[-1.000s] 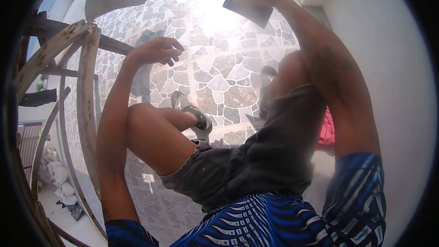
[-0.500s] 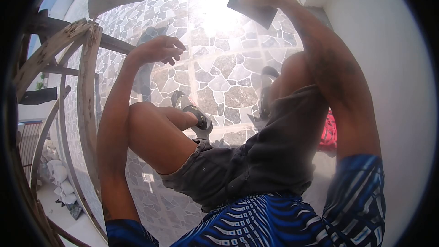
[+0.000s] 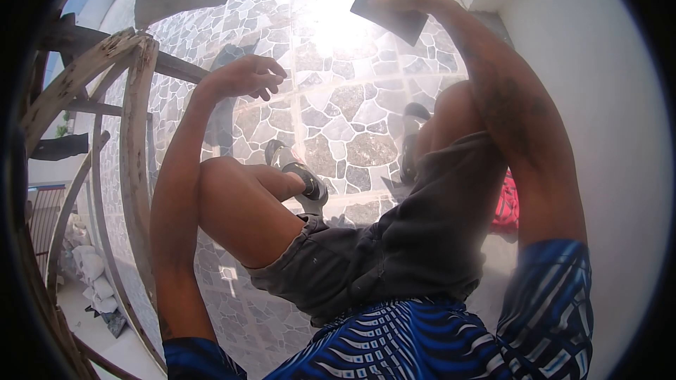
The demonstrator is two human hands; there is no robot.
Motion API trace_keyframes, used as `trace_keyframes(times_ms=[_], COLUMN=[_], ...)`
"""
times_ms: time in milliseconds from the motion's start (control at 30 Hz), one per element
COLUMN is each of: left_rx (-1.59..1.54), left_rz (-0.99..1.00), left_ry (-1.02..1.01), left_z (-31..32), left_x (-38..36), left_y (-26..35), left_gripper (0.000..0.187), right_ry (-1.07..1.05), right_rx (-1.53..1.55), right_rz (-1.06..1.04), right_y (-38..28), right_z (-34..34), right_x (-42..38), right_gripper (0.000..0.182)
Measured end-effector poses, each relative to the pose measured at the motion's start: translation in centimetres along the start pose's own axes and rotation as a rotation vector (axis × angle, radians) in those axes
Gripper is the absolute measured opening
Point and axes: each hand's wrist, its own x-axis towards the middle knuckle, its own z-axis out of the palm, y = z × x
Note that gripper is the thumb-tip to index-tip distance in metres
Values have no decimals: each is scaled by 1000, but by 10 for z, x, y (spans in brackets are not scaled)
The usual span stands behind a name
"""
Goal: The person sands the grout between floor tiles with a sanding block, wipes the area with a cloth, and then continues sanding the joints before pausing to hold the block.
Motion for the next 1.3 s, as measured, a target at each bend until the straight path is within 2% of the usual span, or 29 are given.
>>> trace_keyframes(times_ms=[633, 800, 1300], left_rx=[-28, -46, -53], left_rz=[-17, 21, 12], left_ry=[1, -8, 3], left_z=[1, 0, 1], left_x=[-2, -1, -3], left_y=[-2, -3, 1], left_gripper=[31, 35, 33], right_ry=[-14, -29, 2], right_rx=[38, 72, 43], right_rz=[-24, -41, 50], right_y=[5, 7, -2], right_z=[0, 0, 1], right_x=[1, 2, -3], right_gripper=[39, 38, 35])
